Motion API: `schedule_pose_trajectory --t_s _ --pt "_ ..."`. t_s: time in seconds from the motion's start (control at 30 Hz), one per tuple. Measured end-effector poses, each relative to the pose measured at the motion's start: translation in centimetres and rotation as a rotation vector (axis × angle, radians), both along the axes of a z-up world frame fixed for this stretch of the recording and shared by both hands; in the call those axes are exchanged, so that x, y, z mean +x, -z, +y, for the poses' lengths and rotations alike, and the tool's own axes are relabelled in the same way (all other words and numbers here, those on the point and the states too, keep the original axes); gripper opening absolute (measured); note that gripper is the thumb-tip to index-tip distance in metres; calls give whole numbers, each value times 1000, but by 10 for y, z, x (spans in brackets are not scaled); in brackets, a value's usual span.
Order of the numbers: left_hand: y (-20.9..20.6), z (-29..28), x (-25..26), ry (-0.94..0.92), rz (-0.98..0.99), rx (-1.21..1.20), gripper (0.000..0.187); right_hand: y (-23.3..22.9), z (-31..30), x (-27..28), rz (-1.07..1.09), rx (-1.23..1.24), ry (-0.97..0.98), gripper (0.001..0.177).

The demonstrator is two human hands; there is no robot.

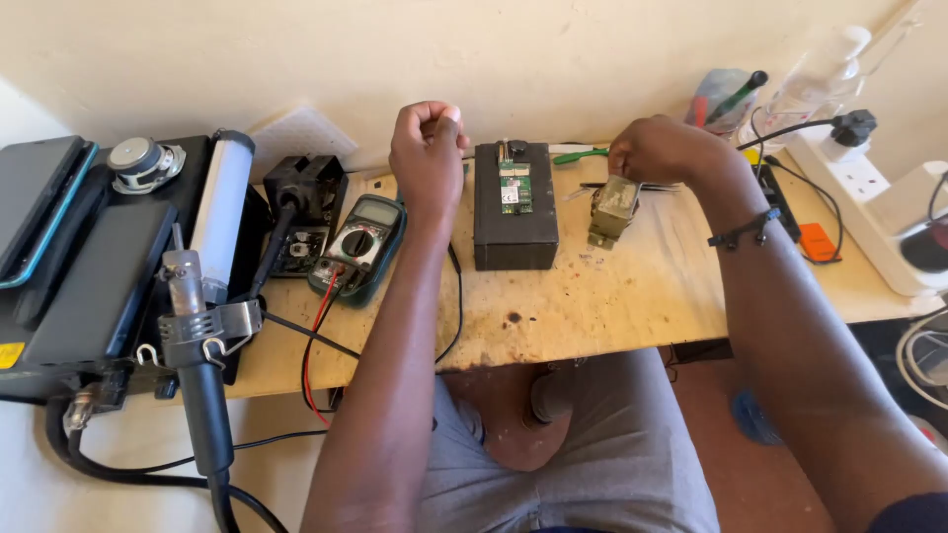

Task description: The person uses a small metal tool to scrape and clean a green circuit board held over a black box. They then use their fingers to wipe and rub the board's surface, flipping it over to clean the other side.

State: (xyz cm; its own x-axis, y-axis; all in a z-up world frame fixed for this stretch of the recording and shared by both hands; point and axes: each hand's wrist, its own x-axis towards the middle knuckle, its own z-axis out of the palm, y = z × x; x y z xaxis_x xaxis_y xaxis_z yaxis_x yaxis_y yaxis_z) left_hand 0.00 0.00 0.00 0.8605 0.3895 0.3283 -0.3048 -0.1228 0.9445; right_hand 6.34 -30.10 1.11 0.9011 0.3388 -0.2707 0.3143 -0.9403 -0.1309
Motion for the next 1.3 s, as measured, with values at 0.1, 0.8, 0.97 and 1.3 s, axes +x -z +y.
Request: schedule_pose_trajectory --t_s 0.1,0.8,0.97,1.3 --pt "2 14 -12 -15 -25 95 12 -17 13 -17 48 23 62 27" --pt "15 -15 47 557 2 -462 21 -27 95 -19 -127 1426 -93 19" --pt "17 -8 46 574 23 -508 25 -14 111 -30 -74 1557 -54 19" --pt "18 -9 45 578 -3 -406 21 11 109 -28 -82 1584 -143 14"
